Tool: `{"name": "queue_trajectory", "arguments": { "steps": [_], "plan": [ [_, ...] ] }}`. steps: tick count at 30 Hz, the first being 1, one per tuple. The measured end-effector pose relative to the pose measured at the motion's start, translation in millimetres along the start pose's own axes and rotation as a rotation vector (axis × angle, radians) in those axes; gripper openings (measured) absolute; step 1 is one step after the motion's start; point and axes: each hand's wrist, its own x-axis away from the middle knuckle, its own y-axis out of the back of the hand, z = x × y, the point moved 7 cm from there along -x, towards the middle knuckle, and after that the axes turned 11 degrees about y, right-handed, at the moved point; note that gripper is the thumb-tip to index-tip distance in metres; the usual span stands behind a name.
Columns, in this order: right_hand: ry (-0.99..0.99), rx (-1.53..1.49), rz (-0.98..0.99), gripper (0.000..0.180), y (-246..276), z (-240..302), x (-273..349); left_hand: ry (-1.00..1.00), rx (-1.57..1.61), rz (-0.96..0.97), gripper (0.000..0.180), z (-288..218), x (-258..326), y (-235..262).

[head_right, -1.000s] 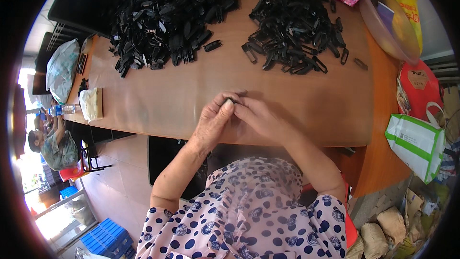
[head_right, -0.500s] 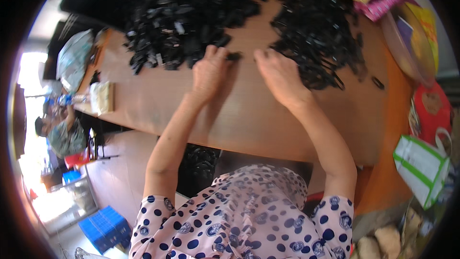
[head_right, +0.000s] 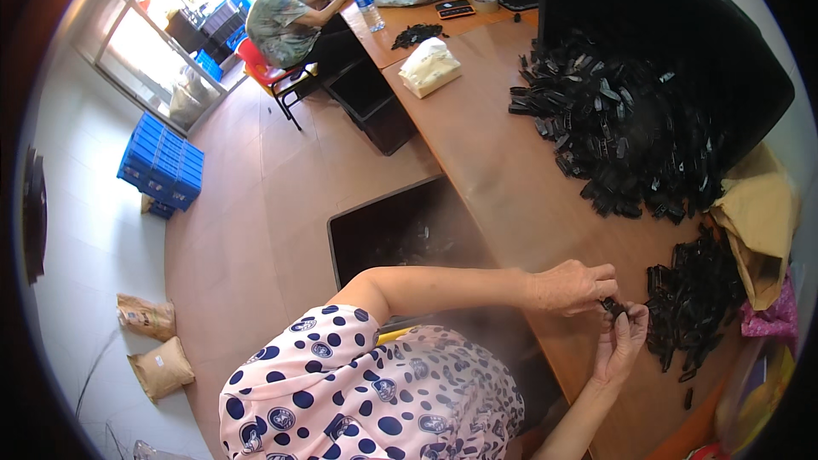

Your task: The person assembles plastic components by hand, picking pieces from piles on the table, fitting them together, and dropping the assembled parts into a container below.

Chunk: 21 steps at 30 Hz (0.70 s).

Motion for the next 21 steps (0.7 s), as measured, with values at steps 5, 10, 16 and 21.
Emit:
{"name": "queue_trajectory", "arguments": {
  "steps": [5, 10, 16, 21],
  "plan": [
    [-0.07, 0.061, 0.051, 0.023, -17.4, -1.6, 20.0, -0.074, 0.32, -0.012, 0.022, -8.4, 23.0, 4.3],
    [-0.038, 0.125, 0.03, 0.019, -24.9, 1.2, 34.1, 0.14, 0.774, 0.17, 0.019, -10.0, 39.3, 0.2],
    [-0.034, 0.144, 0.032, 0.019, -38.8, 6.2, 51.3, -0.084, 0.474, -0.089, 0.024, -23.6, 64.6, 13.0],
    [-0.132, 0.234, 0.023, 0.02, -39.6, 8.3, 65.4, -0.05, 0.458, -0.015, 0.023, -24.8, 74.4, 4.1]
  ]
}}
